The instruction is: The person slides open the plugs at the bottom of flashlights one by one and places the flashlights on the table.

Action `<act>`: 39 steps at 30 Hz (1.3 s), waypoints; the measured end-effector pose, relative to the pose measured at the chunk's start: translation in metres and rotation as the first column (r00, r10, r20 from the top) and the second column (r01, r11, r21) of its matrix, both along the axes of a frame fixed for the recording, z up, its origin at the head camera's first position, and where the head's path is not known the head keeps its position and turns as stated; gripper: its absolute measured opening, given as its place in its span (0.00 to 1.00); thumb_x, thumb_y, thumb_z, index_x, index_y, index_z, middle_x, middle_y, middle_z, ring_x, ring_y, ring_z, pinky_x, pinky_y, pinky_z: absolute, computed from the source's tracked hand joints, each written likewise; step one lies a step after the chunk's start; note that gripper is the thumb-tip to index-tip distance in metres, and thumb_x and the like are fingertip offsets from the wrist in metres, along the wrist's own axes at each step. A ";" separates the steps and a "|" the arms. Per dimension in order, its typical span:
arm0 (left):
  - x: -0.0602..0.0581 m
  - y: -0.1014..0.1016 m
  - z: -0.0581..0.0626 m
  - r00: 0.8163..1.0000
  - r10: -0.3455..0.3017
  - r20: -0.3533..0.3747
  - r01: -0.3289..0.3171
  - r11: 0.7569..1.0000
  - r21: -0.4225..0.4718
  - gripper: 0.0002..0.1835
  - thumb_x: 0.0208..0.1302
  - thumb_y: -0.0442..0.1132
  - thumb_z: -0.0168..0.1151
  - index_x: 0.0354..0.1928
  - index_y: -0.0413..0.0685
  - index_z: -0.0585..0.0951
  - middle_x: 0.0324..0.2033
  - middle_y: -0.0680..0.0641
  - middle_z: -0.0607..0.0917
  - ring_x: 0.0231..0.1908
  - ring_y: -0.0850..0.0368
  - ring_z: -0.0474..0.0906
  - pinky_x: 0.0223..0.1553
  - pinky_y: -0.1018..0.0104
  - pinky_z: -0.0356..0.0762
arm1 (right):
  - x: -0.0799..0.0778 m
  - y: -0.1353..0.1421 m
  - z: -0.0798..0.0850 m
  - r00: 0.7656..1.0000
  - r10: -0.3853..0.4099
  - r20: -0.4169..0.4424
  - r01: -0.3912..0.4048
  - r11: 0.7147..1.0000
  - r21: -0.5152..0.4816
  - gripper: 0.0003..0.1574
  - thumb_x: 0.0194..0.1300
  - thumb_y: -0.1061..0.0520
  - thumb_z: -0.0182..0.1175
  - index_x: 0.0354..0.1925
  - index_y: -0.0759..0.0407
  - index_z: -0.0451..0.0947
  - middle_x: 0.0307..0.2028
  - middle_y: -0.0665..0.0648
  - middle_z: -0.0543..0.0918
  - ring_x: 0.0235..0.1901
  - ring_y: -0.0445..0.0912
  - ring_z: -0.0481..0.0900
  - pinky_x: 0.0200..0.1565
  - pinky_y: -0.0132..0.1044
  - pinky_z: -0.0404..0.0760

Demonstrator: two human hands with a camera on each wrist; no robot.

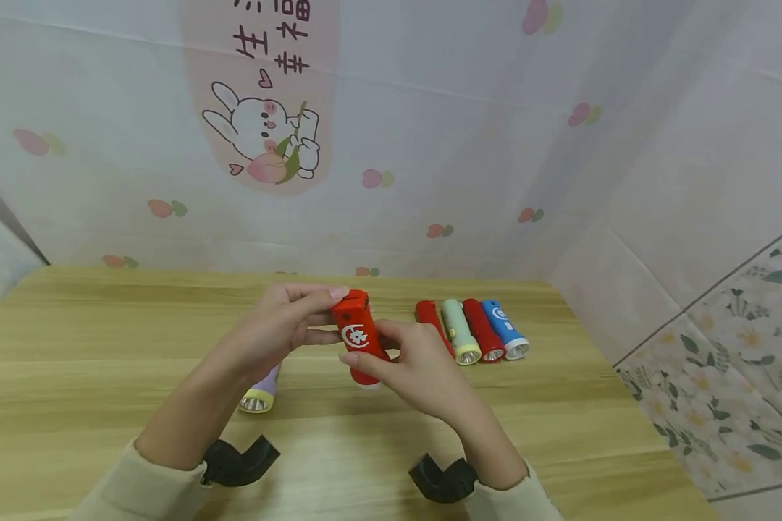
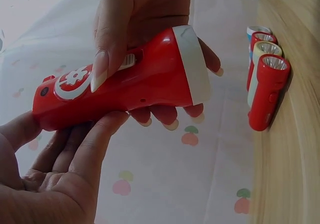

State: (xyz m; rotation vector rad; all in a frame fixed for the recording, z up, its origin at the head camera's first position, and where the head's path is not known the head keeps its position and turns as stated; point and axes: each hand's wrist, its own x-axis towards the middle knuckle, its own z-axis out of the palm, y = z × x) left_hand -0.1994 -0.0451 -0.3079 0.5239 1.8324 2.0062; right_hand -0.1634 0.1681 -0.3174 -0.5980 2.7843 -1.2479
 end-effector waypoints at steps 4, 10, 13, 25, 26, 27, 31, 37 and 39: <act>0.000 -0.001 0.002 1.000 -0.006 -0.006 0.006 1.000 -0.010 0.25 0.76 0.45 0.55 0.61 0.29 0.77 0.53 0.44 0.88 0.51 0.54 0.88 0.54 0.60 0.85 | -0.001 0.000 0.001 1.000 0.008 0.011 -0.008 1.000 -0.011 0.21 0.64 0.43 0.69 0.51 0.51 0.84 0.42 0.46 0.90 0.39 0.38 0.88 0.36 0.30 0.86; 0.002 -0.002 0.004 1.000 -0.023 -0.015 0.023 1.000 -0.002 0.24 0.76 0.44 0.55 0.60 0.28 0.78 0.51 0.45 0.89 0.51 0.54 0.88 0.54 0.61 0.85 | 0.000 -0.002 0.000 1.000 0.008 0.030 -0.007 0.999 -0.043 0.21 0.64 0.44 0.69 0.52 0.51 0.84 0.42 0.47 0.90 0.38 0.37 0.87 0.36 0.30 0.87; 0.003 -0.003 0.005 0.999 -0.030 -0.018 0.030 1.000 0.007 0.24 0.76 0.43 0.55 0.60 0.27 0.78 0.50 0.46 0.89 0.50 0.55 0.88 0.54 0.60 0.86 | 0.000 -0.002 -0.001 0.999 0.009 0.031 -0.008 0.999 -0.045 0.21 0.65 0.44 0.69 0.52 0.51 0.83 0.43 0.47 0.89 0.38 0.37 0.87 0.36 0.29 0.87; 0.004 -0.004 0.004 0.998 -0.061 -0.023 0.062 0.996 0.067 0.22 0.76 0.40 0.54 0.57 0.26 0.79 0.47 0.51 0.90 0.47 0.56 0.88 0.52 0.62 0.86 | 0.000 -0.002 -0.002 0.999 0.004 0.051 -0.003 0.999 -0.034 0.23 0.67 0.44 0.66 0.56 0.52 0.82 0.45 0.48 0.89 0.40 0.39 0.87 0.37 0.29 0.87; 0.005 -0.004 0.004 0.998 -0.062 -0.026 0.064 0.996 0.068 0.22 0.76 0.40 0.54 0.58 0.26 0.79 0.47 0.51 0.90 0.47 0.57 0.88 0.52 0.62 0.86 | 0.000 -0.002 -0.002 0.999 0.006 0.053 -0.004 0.999 -0.035 0.23 0.67 0.43 0.66 0.56 0.52 0.82 0.45 0.48 0.89 0.40 0.39 0.87 0.37 0.29 0.87; 0.005 -0.004 0.003 0.998 -0.062 -0.028 0.064 0.996 0.069 0.22 0.76 0.40 0.54 0.58 0.26 0.78 0.47 0.51 0.90 0.47 0.57 0.88 0.52 0.62 0.86 | 0.000 -0.002 -0.002 0.998 0.009 0.057 -0.006 0.999 -0.037 0.23 0.67 0.43 0.66 0.56 0.52 0.81 0.46 0.48 0.89 0.41 0.39 0.87 0.38 0.30 0.87; 0.005 -0.005 0.002 0.997 -0.067 -0.031 0.069 0.995 0.073 0.21 0.76 0.40 0.54 0.59 0.27 0.78 0.47 0.52 0.90 0.46 0.57 0.88 0.52 0.63 0.86 | 0.001 -0.002 -0.001 0.997 0.025 0.066 -0.022 0.999 -0.047 0.23 0.68 0.44 0.65 0.56 0.51 0.81 0.46 0.48 0.89 0.42 0.40 0.87 0.41 0.31 0.88; 0.005 -0.003 0.001 0.998 -0.061 -0.024 0.063 0.993 0.096 0.18 0.75 0.40 0.56 0.56 0.33 0.82 0.46 0.53 0.90 0.46 0.58 0.88 0.52 0.64 0.86 | 0.002 -0.001 0.000 0.998 0.031 0.053 -0.029 0.999 -0.041 0.20 0.69 0.45 0.65 0.55 0.50 0.81 0.45 0.48 0.88 0.41 0.39 0.87 0.41 0.31 0.88; 0.005 -0.001 0.001 0.998 -0.059 -0.021 0.061 0.993 0.104 0.17 0.74 0.39 0.57 0.55 0.34 0.83 0.46 0.53 0.90 0.47 0.58 0.88 0.52 0.64 0.86 | 0.002 0.000 0.000 0.998 0.027 0.049 -0.025 0.999 -0.032 0.20 0.69 0.45 0.65 0.55 0.50 0.81 0.45 0.48 0.88 0.41 0.39 0.87 0.41 0.31 0.88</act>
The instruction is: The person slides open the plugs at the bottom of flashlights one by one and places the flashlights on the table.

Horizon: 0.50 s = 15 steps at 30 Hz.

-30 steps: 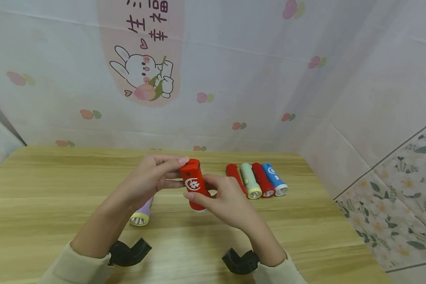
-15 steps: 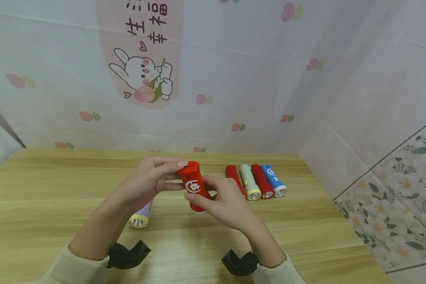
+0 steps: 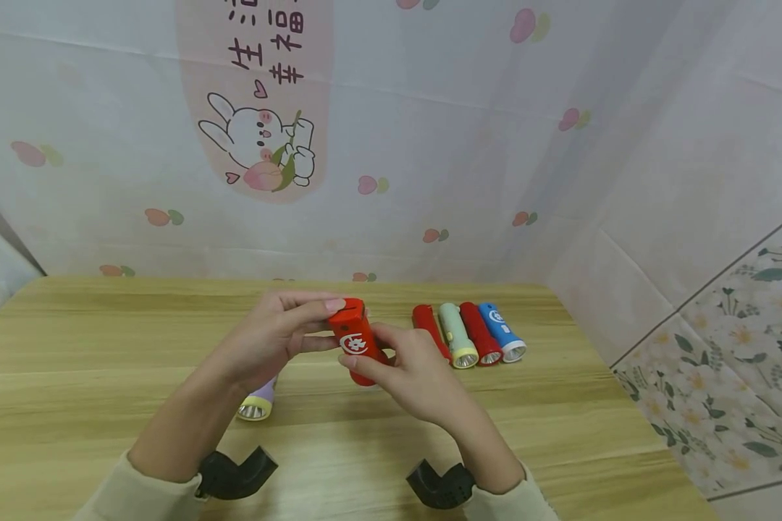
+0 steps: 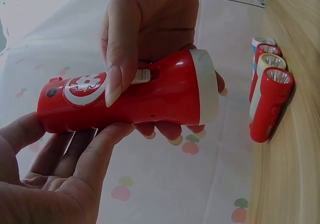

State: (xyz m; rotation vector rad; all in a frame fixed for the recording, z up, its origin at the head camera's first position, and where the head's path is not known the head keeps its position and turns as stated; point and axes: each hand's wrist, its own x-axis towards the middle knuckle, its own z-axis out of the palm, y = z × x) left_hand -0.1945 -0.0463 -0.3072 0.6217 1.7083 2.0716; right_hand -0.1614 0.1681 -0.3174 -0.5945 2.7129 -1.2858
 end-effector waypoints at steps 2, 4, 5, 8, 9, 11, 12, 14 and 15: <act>0.000 0.001 0.000 1.000 0.000 0.007 0.000 1.000 0.002 0.16 0.74 0.39 0.57 0.55 0.35 0.84 0.46 0.53 0.90 0.47 0.58 0.88 0.52 0.64 0.86 | 0.000 0.001 0.000 1.000 -0.003 -0.004 0.004 1.000 0.010 0.20 0.69 0.44 0.64 0.55 0.50 0.81 0.44 0.48 0.88 0.40 0.39 0.87 0.41 0.31 0.88; 0.000 0.001 0.000 1.000 0.001 0.015 -0.001 1.000 0.004 0.15 0.74 0.39 0.57 0.54 0.37 0.85 0.46 0.53 0.90 0.47 0.58 0.87 0.52 0.64 0.86 | 0.000 0.001 0.000 1.000 -0.004 -0.008 0.004 1.000 0.020 0.20 0.69 0.43 0.64 0.54 0.50 0.81 0.44 0.47 0.88 0.40 0.39 0.86 0.41 0.31 0.88; 0.000 0.001 0.000 1.000 0.001 0.018 -0.001 1.000 0.005 0.15 0.74 0.39 0.57 0.53 0.37 0.85 0.46 0.53 0.90 0.46 0.58 0.88 0.52 0.65 0.86 | 0.000 0.001 0.000 1.000 -0.003 -0.008 0.003 1.000 0.023 0.20 0.69 0.43 0.64 0.54 0.50 0.81 0.44 0.47 0.89 0.40 0.39 0.86 0.41 0.31 0.88; 0.000 0.002 0.000 1.000 0.000 0.026 0.000 1.000 0.006 0.15 0.74 0.38 0.58 0.53 0.38 0.86 0.46 0.53 0.90 0.46 0.58 0.87 0.51 0.65 0.86 | 0.000 0.002 0.000 1.000 -0.001 -0.013 0.001 0.999 0.032 0.19 0.69 0.43 0.65 0.53 0.49 0.82 0.43 0.47 0.88 0.40 0.39 0.86 0.41 0.30 0.87; 0.000 0.002 0.000 1.000 -0.001 0.025 0.001 1.000 0.006 0.15 0.74 0.38 0.58 0.53 0.38 0.85 0.46 0.53 0.90 0.47 0.58 0.87 0.52 0.65 0.86 | -0.001 0.002 0.001 1.000 0.000 -0.012 0.001 0.999 0.034 0.19 0.69 0.43 0.65 0.53 0.49 0.82 0.43 0.47 0.88 0.40 0.39 0.86 0.40 0.30 0.87; 0.000 0.002 0.000 1.000 -0.004 0.027 0.004 1.000 0.006 0.15 0.74 0.39 0.58 0.54 0.37 0.85 0.47 0.53 0.90 0.48 0.58 0.87 0.52 0.65 0.86 | -0.001 0.002 0.001 1.000 -0.001 -0.010 0.001 0.999 0.041 0.19 0.69 0.43 0.65 0.53 0.49 0.82 0.43 0.47 0.88 0.40 0.39 0.86 0.40 0.30 0.87; 0.000 0.002 -0.001 1.000 -0.005 0.027 0.005 1.000 0.006 0.16 0.74 0.39 0.58 0.54 0.36 0.84 0.48 0.53 0.90 0.48 0.57 0.87 0.53 0.64 0.86 | -0.001 0.002 0.000 1.000 -0.001 -0.007 0.001 0.999 0.043 0.19 0.69 0.43 0.65 0.53 0.49 0.82 0.43 0.47 0.88 0.40 0.39 0.86 0.40 0.30 0.86; 0.000 0.002 -0.001 1.000 -0.010 0.029 0.010 1.000 0.004 0.16 0.74 0.39 0.57 0.55 0.36 0.84 0.48 0.53 0.89 0.49 0.57 0.87 0.53 0.63 0.86 | -0.001 0.002 0.000 1.000 0.000 0.000 0.000 0.999 0.047 0.19 0.69 0.42 0.65 0.53 0.49 0.82 0.43 0.47 0.88 0.39 0.38 0.86 0.40 0.30 0.86; 0.000 0.002 -0.002 0.999 -0.012 0.031 0.011 1.000 0.002 0.16 0.74 0.39 0.57 0.55 0.36 0.84 0.48 0.53 0.89 0.49 0.57 0.88 0.53 0.63 0.86 | -0.001 0.002 0.000 1.000 0.001 0.005 -0.002 0.999 0.049 0.20 0.69 0.42 0.64 0.53 0.49 0.82 0.43 0.47 0.88 0.39 0.38 0.86 0.40 0.30 0.86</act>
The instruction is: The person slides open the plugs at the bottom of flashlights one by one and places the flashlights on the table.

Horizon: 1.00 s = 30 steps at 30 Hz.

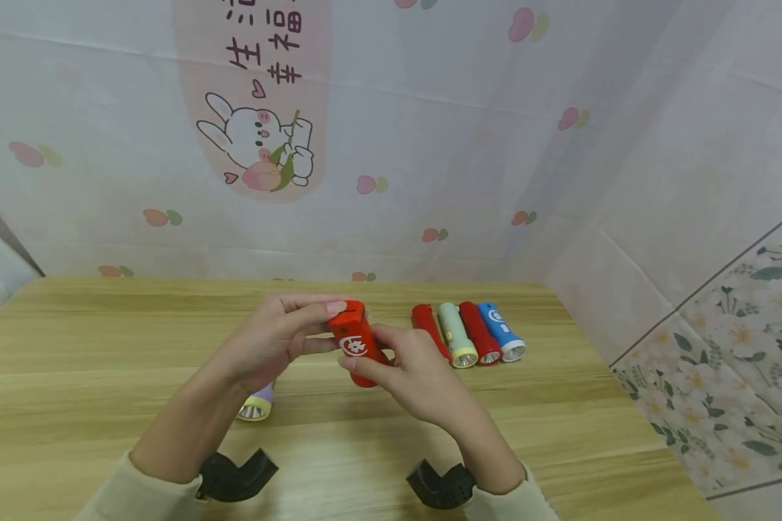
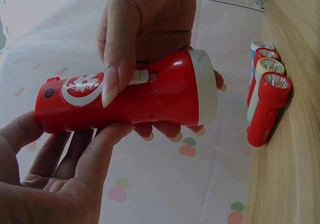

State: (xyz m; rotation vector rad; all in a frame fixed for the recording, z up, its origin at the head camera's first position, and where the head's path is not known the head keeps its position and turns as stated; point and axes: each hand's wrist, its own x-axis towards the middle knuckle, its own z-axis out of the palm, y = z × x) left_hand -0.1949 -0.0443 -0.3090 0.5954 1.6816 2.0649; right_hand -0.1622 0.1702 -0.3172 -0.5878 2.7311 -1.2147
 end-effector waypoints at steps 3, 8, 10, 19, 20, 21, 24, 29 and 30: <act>-0.001 -0.001 -0.001 1.000 -0.013 0.006 0.013 1.000 0.004 0.15 0.74 0.39 0.57 0.54 0.40 0.85 0.48 0.53 0.90 0.49 0.57 0.88 0.54 0.62 0.85 | 0.000 0.000 0.000 1.000 0.007 0.005 -0.007 1.000 0.007 0.20 0.69 0.41 0.64 0.52 0.49 0.82 0.42 0.46 0.88 0.39 0.38 0.85 0.39 0.31 0.86; -0.001 -0.002 -0.002 0.998 -0.045 0.040 0.044 0.999 0.027 0.13 0.74 0.39 0.56 0.51 0.47 0.88 0.49 0.53 0.89 0.51 0.57 0.87 0.55 0.61 0.85 | 0.001 0.000 0.001 1.000 0.020 0.005 -0.020 1.000 0.021 0.20 0.69 0.40 0.64 0.51 0.50 0.82 0.41 0.46 0.89 0.39 0.38 0.85 0.39 0.31 0.85; -0.001 -0.003 -0.002 0.997 -0.052 0.057 0.050 0.998 0.030 0.12 0.74 0.39 0.57 0.50 0.49 0.88 0.49 0.53 0.89 0.51 0.57 0.87 0.55 0.62 0.85 | 0.001 0.000 0.001 1.000 0.025 0.007 -0.025 0.999 0.022 0.21 0.69 0.40 0.64 0.52 0.50 0.82 0.42 0.46 0.89 0.40 0.38 0.85 0.40 0.30 0.85; -0.001 -0.003 -0.003 0.994 -0.062 0.086 0.059 0.998 0.037 0.11 0.73 0.37 0.57 0.48 0.50 0.88 0.48 0.52 0.89 0.49 0.58 0.88 0.54 0.63 0.85 | 0.001 0.002 0.001 0.999 0.039 0.005 -0.039 0.999 0.028 0.18 0.69 0.42 0.64 0.50 0.50 0.82 0.41 0.46 0.89 0.39 0.38 0.85 0.40 0.31 0.85; -0.001 -0.002 -0.004 0.994 -0.063 0.088 0.060 0.997 0.038 0.11 0.73 0.37 0.57 0.48 0.50 0.88 0.48 0.52 0.88 0.50 0.58 0.87 0.54 0.63 0.85 | 0.001 0.002 0.001 0.999 0.040 0.005 -0.040 0.999 0.029 0.18 0.69 0.42 0.64 0.50 0.50 0.82 0.41 0.46 0.89 0.39 0.39 0.85 0.40 0.31 0.85; -0.001 -0.002 -0.004 0.994 -0.062 0.089 0.059 0.998 0.039 0.11 0.73 0.37 0.57 0.48 0.51 0.89 0.48 0.52 0.88 0.50 0.58 0.87 0.54 0.63 0.85 | 0.001 0.002 0.001 0.999 0.039 0.006 -0.040 0.999 0.029 0.18 0.69 0.42 0.64 0.50 0.50 0.82 0.41 0.46 0.89 0.39 0.39 0.85 0.40 0.31 0.85; -0.001 -0.002 -0.004 0.994 -0.059 0.093 0.056 0.998 0.039 0.12 0.73 0.38 0.58 0.48 0.52 0.89 0.50 0.53 0.87 0.52 0.57 0.84 0.54 0.63 0.85 | 0.001 0.002 0.001 0.999 0.041 0.012 -0.041 0.999 0.027 0.18 0.69 0.43 0.64 0.51 0.50 0.82 0.42 0.46 0.89 0.40 0.39 0.85 0.41 0.31 0.85; -0.001 -0.002 -0.004 0.994 -0.058 0.097 0.054 0.998 0.042 0.12 0.73 0.37 0.58 0.47 0.52 0.89 0.50 0.53 0.87 0.52 0.57 0.83 0.53 0.64 0.85 | 0.001 0.002 0.000 0.999 0.050 0.013 -0.051 0.998 0.023 0.19 0.69 0.42 0.64 0.51 0.50 0.82 0.42 0.46 0.89 0.42 0.39 0.86 0.42 0.30 0.85; -0.001 -0.002 -0.004 0.994 -0.058 0.095 0.054 0.998 0.042 0.12 0.73 0.37 0.58 0.48 0.52 0.89 0.50 0.53 0.87 0.52 0.57 0.83 0.53 0.64 0.85 | 0.001 0.002 0.000 0.999 0.053 0.011 -0.053 0.998 0.023 0.19 0.69 0.42 0.64 0.51 0.50 0.82 0.42 0.46 0.89 0.42 0.39 0.86 0.42 0.30 0.85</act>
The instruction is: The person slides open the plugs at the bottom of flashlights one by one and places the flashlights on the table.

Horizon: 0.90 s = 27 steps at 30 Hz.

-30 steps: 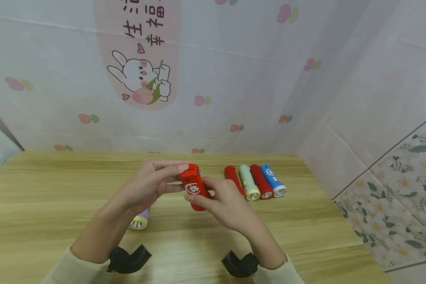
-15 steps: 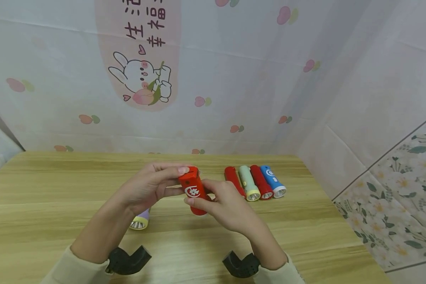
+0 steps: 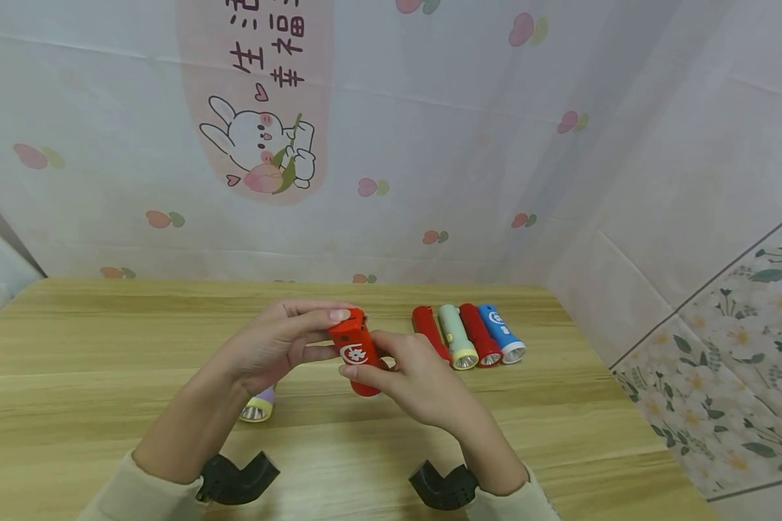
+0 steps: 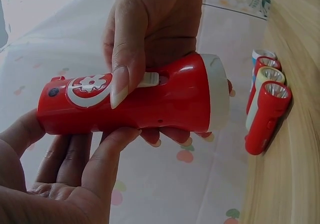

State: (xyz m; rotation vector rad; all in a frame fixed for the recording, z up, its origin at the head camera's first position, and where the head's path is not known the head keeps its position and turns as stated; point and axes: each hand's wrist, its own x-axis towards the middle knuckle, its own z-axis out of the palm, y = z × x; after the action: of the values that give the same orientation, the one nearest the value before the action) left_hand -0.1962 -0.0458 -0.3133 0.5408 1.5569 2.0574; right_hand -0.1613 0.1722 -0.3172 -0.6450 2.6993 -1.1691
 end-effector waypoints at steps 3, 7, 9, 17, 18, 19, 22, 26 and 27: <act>0.000 0.000 -0.001 1.000 -0.001 -0.005 0.001 1.000 -0.002 0.12 0.73 0.37 0.58 0.48 0.51 0.89 0.50 0.53 0.88 0.53 0.58 0.83 0.54 0.64 0.85 | 0.000 0.000 -0.001 1.000 0.005 -0.008 -0.005 1.000 0.002 0.18 0.69 0.43 0.64 0.51 0.50 0.82 0.42 0.46 0.89 0.42 0.39 0.86 0.42 0.30 0.86; 0.000 -0.001 -0.001 1.000 0.006 -0.010 -0.007 1.000 -0.011 0.12 0.73 0.37 0.58 0.49 0.50 0.89 0.50 0.53 0.87 0.53 0.58 0.84 0.54 0.64 0.85 | -0.002 0.000 -0.002 1.000 0.006 -0.010 -0.006 1.000 0.014 0.18 0.69 0.42 0.64 0.51 0.50 0.82 0.42 0.46 0.89 0.42 0.40 0.86 0.42 0.30 0.86; 0.000 -0.001 -0.001 1.000 0.013 -0.010 -0.013 1.000 -0.016 0.12 0.73 0.37 0.58 0.50 0.49 0.89 0.50 0.53 0.87 0.53 0.58 0.84 0.54 0.64 0.85 | -0.002 -0.001 -0.003 1.000 0.007 -0.006 -0.007 1.000 0.016 0.18 0.69 0.42 0.64 0.51 0.50 0.82 0.42 0.46 0.89 0.42 0.41 0.86 0.42 0.30 0.86; 0.000 0.000 -0.002 1.000 0.018 -0.011 -0.018 1.000 -0.017 0.13 0.73 0.37 0.58 0.53 0.44 0.86 0.51 0.52 0.87 0.53 0.58 0.84 0.54 0.65 0.85 | -0.003 -0.001 -0.003 1.000 0.002 -0.004 -0.002 1.000 0.013 0.17 0.69 0.43 0.64 0.49 0.50 0.83 0.41 0.46 0.89 0.42 0.41 0.86 0.42 0.29 0.86; 0.000 0.000 -0.002 1.000 0.019 -0.012 -0.019 1.000 -0.019 0.14 0.73 0.37 0.58 0.55 0.42 0.86 0.52 0.52 0.87 0.53 0.58 0.84 0.54 0.65 0.85 | -0.003 -0.001 -0.003 1.000 0.000 -0.004 0.000 1.000 0.012 0.17 0.69 0.43 0.65 0.49 0.50 0.83 0.41 0.46 0.89 0.41 0.40 0.86 0.41 0.29 0.86; 0.000 0.000 -0.002 1.000 0.021 -0.013 -0.021 0.999 -0.023 0.15 0.73 0.37 0.58 0.56 0.40 0.85 0.52 0.52 0.87 0.53 0.58 0.84 0.54 0.65 0.85 | -0.003 -0.001 -0.003 1.000 -0.002 -0.004 0.002 1.000 0.011 0.16 0.69 0.43 0.65 0.49 0.50 0.83 0.41 0.46 0.89 0.41 0.40 0.86 0.41 0.29 0.86; 0.000 0.001 -0.002 0.999 0.028 -0.015 -0.029 0.999 -0.042 0.17 0.73 0.37 0.59 0.58 0.36 0.82 0.52 0.52 0.87 0.54 0.58 0.83 0.55 0.64 0.85 | -0.003 -0.001 -0.004 1.000 -0.008 -0.009 0.009 1.000 0.015 0.16 0.68 0.43 0.65 0.48 0.50 0.83 0.40 0.46 0.89 0.40 0.40 0.86 0.40 0.29 0.85; 0.000 0.003 -0.002 0.999 0.038 -0.016 -0.039 0.997 -0.066 0.19 0.72 0.38 0.59 0.59 0.35 0.81 0.53 0.52 0.86 0.54 0.58 0.83 0.55 0.64 0.85 | -0.003 -0.001 -0.004 1.000 -0.019 -0.008 0.019 1.000 0.016 0.16 0.68 0.44 0.66 0.47 0.50 0.84 0.39 0.46 0.89 0.40 0.42 0.86 0.39 0.29 0.85; 0.000 0.003 -0.002 0.999 0.039 -0.016 -0.040 0.997 -0.068 0.19 0.72 0.38 0.60 0.59 0.35 0.81 0.53 0.52 0.86 0.54 0.57 0.83 0.55 0.64 0.85 | -0.003 0.000 -0.004 1.000 -0.021 -0.008 0.021 1.000 0.015 0.16 0.68 0.44 0.66 0.47 0.51 0.84 0.39 0.46 0.89 0.40 0.42 0.86 0.39 0.29 0.85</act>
State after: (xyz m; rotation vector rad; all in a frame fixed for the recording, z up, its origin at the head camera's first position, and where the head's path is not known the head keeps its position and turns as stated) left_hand -0.1960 -0.0427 -0.3152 0.5049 1.6529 2.0247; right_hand -0.1639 0.1717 -0.3213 -0.6217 2.7254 -1.1518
